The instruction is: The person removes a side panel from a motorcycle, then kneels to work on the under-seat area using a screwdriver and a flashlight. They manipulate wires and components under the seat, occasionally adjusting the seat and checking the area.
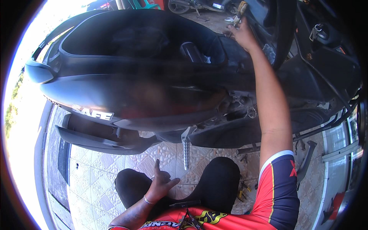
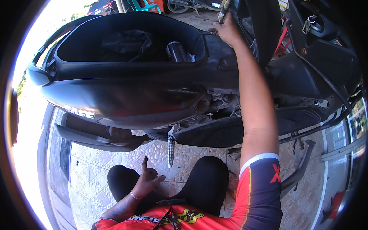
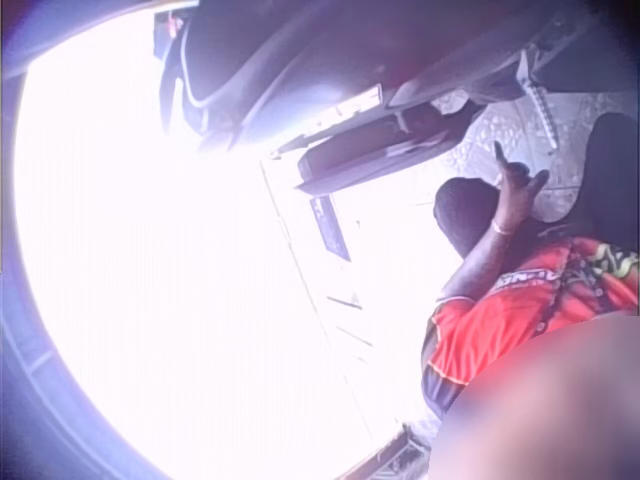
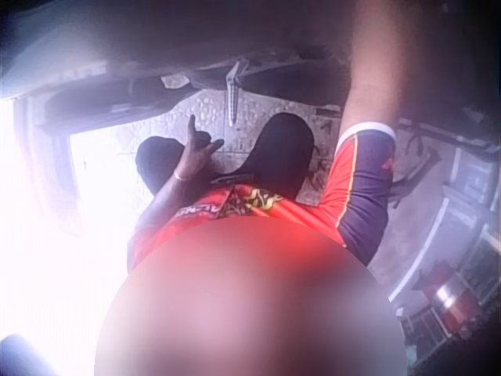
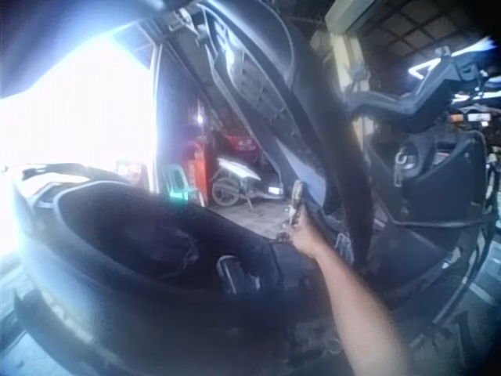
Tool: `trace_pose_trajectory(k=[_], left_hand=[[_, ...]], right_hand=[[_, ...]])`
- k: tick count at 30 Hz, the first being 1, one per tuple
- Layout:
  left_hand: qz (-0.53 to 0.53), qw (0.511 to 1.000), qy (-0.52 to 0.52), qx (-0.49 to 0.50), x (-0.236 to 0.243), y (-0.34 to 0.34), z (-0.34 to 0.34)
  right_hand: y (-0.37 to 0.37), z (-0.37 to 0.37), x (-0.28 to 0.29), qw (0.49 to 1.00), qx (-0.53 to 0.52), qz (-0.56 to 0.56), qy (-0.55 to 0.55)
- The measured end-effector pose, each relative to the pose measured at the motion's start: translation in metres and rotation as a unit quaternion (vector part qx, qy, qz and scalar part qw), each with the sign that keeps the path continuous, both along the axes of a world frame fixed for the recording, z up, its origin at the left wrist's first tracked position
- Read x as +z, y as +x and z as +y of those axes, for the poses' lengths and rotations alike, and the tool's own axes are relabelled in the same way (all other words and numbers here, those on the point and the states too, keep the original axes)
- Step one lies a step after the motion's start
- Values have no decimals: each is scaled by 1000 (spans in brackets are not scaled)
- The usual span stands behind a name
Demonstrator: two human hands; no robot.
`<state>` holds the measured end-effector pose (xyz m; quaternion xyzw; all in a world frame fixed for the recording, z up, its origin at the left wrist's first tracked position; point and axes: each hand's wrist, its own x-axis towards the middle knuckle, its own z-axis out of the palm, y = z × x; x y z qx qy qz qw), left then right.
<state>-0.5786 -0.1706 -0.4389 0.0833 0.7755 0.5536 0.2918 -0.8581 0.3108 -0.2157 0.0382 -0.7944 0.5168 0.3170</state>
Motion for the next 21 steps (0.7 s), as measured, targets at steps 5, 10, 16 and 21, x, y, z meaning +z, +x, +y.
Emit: trace_pose_trajectory(k=[5,10,16,21], left_hand=[[10,1000,5,-2,-2,1,-1],[5,1000,-8,-5,-2,0,-1],[-6,1000,-7,3,1,1,1],[-10,1000,-7,2,2,1,0]], right_hand=[[2,-2,1,999,-11,17,24],[3,-4,1,1000,1,12,-9],[-1,1,1,1000,3,-10,-9],[-4,5,-1,1000,1,-7,1]])
